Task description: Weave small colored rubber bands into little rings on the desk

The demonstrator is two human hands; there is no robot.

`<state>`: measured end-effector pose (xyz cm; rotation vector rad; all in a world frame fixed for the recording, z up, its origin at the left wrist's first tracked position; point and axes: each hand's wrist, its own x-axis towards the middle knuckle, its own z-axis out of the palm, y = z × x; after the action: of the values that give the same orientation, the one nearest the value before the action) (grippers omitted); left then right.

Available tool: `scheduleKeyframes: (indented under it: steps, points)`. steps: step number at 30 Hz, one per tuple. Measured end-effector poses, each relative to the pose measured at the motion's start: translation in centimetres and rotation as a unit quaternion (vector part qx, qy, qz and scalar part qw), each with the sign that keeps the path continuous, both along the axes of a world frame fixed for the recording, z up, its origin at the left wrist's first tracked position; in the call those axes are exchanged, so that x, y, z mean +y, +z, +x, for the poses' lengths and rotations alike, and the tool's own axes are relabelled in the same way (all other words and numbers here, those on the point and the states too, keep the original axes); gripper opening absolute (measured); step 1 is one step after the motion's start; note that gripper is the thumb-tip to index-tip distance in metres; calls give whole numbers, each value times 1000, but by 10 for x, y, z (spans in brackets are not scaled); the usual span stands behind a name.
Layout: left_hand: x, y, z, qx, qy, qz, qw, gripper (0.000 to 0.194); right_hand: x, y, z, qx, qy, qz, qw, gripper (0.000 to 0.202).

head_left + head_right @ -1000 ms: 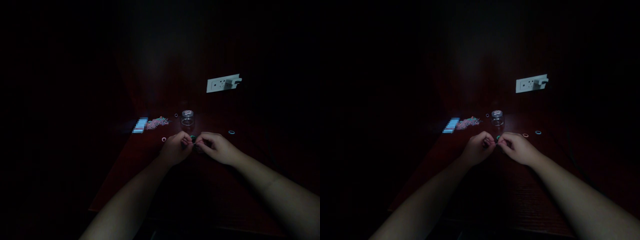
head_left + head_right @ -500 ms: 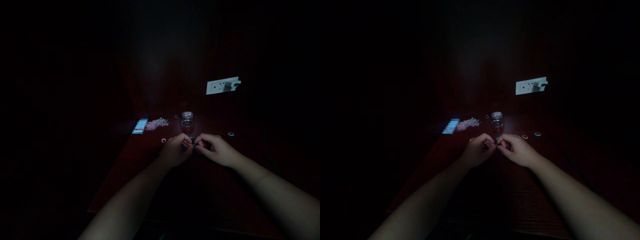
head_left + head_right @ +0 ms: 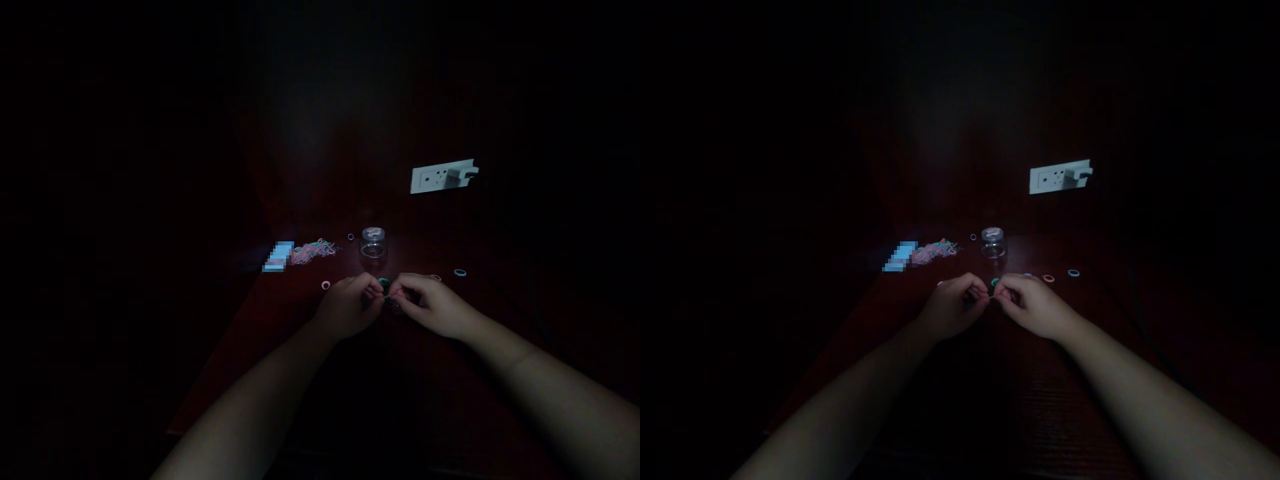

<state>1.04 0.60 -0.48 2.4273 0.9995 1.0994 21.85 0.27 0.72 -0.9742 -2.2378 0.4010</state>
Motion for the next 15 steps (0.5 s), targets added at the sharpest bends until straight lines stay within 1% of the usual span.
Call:
scheduleKeyframes:
  steps: [3,8,15]
  points:
    - [0,4,-3,16,7,16,1000,8,0,-1,0,-2,-1,-1,1000,10]
    - [0,5,-3,31,17,33,999,5,0,-3,2,0,7,-18,1000,7]
    - [-1,7,-1,44,23,37,998,5,1,-5,2,-1,-1,-10,1000,14]
